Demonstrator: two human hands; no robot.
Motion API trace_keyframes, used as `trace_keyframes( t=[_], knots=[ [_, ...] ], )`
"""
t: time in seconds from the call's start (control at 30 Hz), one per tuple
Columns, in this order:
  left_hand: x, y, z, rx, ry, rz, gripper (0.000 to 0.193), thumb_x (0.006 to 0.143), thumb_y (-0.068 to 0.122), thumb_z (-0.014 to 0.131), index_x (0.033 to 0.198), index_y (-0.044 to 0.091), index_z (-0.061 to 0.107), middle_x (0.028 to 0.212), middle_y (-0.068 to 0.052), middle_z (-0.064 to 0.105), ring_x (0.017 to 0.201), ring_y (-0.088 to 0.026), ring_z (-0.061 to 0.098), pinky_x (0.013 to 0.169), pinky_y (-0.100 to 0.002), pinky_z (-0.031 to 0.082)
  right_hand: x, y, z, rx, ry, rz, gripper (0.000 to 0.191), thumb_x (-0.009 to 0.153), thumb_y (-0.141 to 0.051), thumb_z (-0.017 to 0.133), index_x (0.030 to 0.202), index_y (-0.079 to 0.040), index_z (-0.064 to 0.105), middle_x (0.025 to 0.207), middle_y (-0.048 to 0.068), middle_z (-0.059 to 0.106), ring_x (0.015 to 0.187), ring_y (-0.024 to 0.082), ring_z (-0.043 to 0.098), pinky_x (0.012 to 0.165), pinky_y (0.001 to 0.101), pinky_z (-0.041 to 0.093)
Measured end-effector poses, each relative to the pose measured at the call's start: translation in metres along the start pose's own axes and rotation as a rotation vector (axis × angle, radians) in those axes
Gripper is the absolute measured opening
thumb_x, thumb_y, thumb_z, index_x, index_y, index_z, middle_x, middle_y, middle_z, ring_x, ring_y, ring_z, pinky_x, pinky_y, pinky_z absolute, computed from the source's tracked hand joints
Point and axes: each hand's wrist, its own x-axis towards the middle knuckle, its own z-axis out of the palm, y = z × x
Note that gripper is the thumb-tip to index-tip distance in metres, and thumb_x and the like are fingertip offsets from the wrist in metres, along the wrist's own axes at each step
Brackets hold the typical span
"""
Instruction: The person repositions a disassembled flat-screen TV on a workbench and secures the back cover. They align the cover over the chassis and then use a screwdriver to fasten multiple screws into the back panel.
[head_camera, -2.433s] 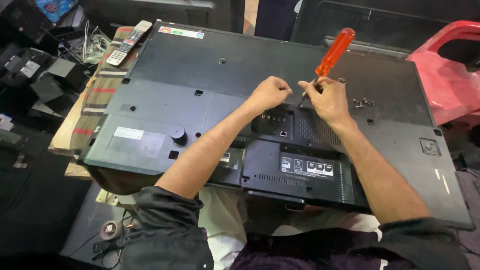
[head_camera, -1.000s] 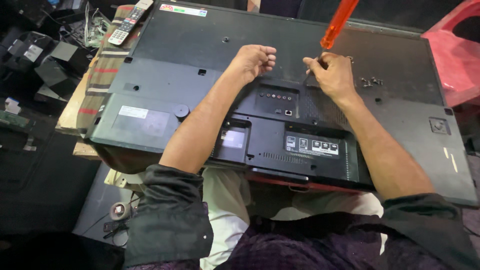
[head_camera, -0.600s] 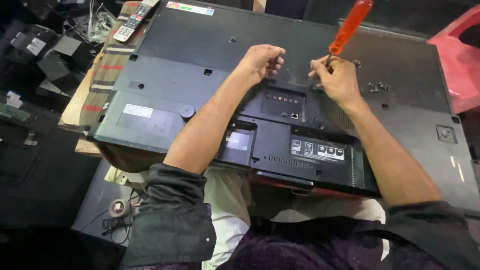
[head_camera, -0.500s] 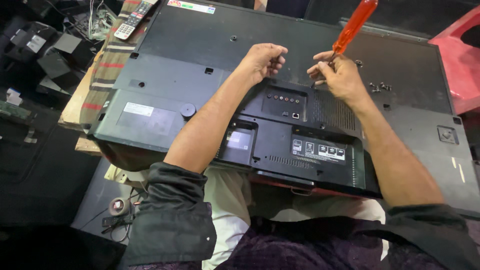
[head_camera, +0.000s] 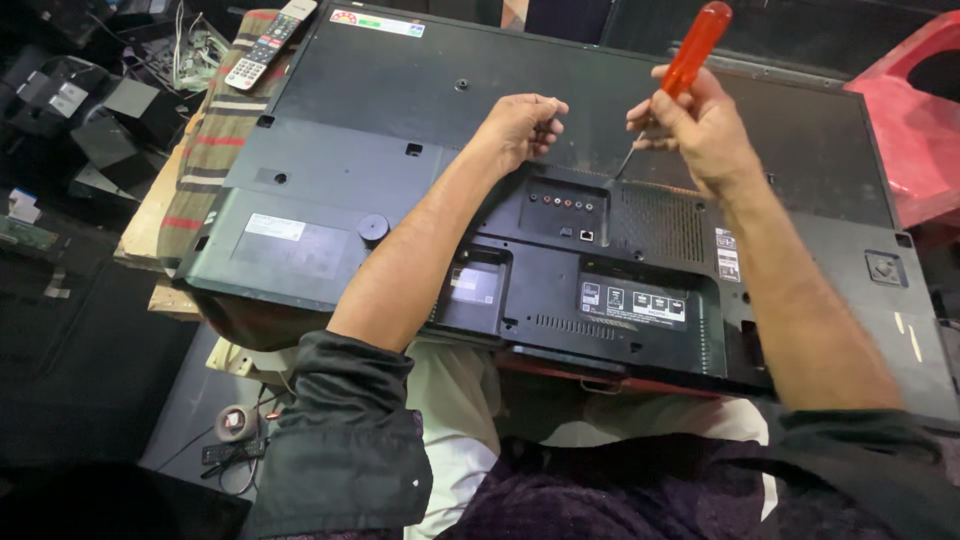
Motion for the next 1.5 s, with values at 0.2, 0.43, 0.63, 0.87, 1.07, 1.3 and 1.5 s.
trace_keyframes(
  t=[0.2, 0.43, 0.63, 0.87, 1.07, 1.3, 1.5],
  knots=[
    [-0.003, 0.001, 0.001, -0.028, 0.003, 0.003, 0.016, 0.098, 0.019, 0.063, 0.096, 0.005, 0.072, 0.074, -0.004, 0.068, 0.063, -0.014, 0.061, 0.060, -0.030, 0.052, 0.002, -0.006, 0.001, -0.021, 0.023, -0.007, 0.027, 0.114, -0.014, 0.060, 0.134, 0.003, 0.055, 0.108, 0.015, 0.071, 0.101, 0.022, 0.073, 0.090, 0.0375, 0.064],
    [-0.005, 0.004, 0.002, -0.022, 0.006, -0.002, 0.016, 0.099, 0.019, 0.064, 0.094, 0.005, 0.072, 0.073, -0.004, 0.067, 0.062, -0.014, 0.060, 0.059, -0.030, 0.051, 0.006, -0.005, 0.002, -0.044, 0.044, -0.055, 0.032, 0.105, -0.013, 0.065, 0.131, -0.003, 0.049, 0.106, 0.011, 0.071, 0.095, 0.018, 0.074, 0.077, 0.0306, 0.066],
    [-0.005, 0.002, 0.000, -0.023, -0.014, 0.016, 0.016, 0.099, 0.019, 0.065, 0.094, 0.005, 0.072, 0.073, -0.004, 0.067, 0.063, -0.014, 0.059, 0.060, -0.030, 0.051, 0.007, -0.006, 0.003, -0.145, 0.130, -0.035, 0.025, 0.109, -0.010, 0.071, 0.126, 0.005, 0.062, 0.108, 0.015, 0.072, 0.098, 0.023, 0.075, 0.082, 0.0326, 0.064],
    [0.000, 0.000, 0.000, 0.005, 0.005, -0.005, 0.017, 0.099, 0.021, 0.064, 0.094, 0.006, 0.072, 0.073, -0.003, 0.066, 0.062, -0.014, 0.059, 0.060, -0.030, 0.051, 0.007, -0.014, -0.010, 0.088, -0.063, -0.029, 0.028, 0.104, -0.011, 0.062, 0.131, -0.010, 0.057, 0.113, 0.009, 0.072, 0.102, 0.015, 0.075, 0.082, 0.0283, 0.066],
    [0.001, 0.000, 0.000, -0.013, 0.000, 0.010, 0.017, 0.099, 0.021, 0.065, 0.093, 0.006, 0.072, 0.073, -0.004, 0.067, 0.062, -0.014, 0.060, 0.060, -0.030, 0.051, 0.009, -0.008, -0.001, -0.212, 0.196, -0.075, 0.030, 0.108, -0.009, 0.074, 0.130, 0.003, 0.058, 0.110, 0.016, 0.072, 0.100, 0.026, 0.076, 0.082, 0.0374, 0.064],
    [-0.002, 0.000, 0.001, -0.034, -0.021, 0.037, 0.016, 0.095, 0.022, 0.071, 0.095, 0.006, 0.073, 0.071, -0.004, 0.067, 0.058, -0.013, 0.059, 0.054, -0.029, 0.049, 0.002, -0.034, 0.003, 0.030, -0.024, -0.038, 0.032, 0.102, -0.011, 0.063, 0.132, -0.007, 0.051, 0.110, 0.006, 0.072, 0.092, 0.014, 0.076, 0.076, 0.0250, 0.065],
    [-0.007, 0.007, 0.004, -0.035, -0.033, 0.041, 0.020, 0.097, 0.026, 0.067, 0.095, 0.007, 0.072, 0.070, -0.004, 0.067, 0.055, -0.012, 0.059, 0.050, -0.029, 0.048, 0.000, -0.038, 0.026, -0.303, 0.175, -0.083, 0.018, 0.113, -0.006, 0.067, 0.125, 0.004, 0.058, 0.113, 0.023, 0.069, 0.102, 0.027, 0.073, 0.084, 0.0371, 0.062]
  ],
)
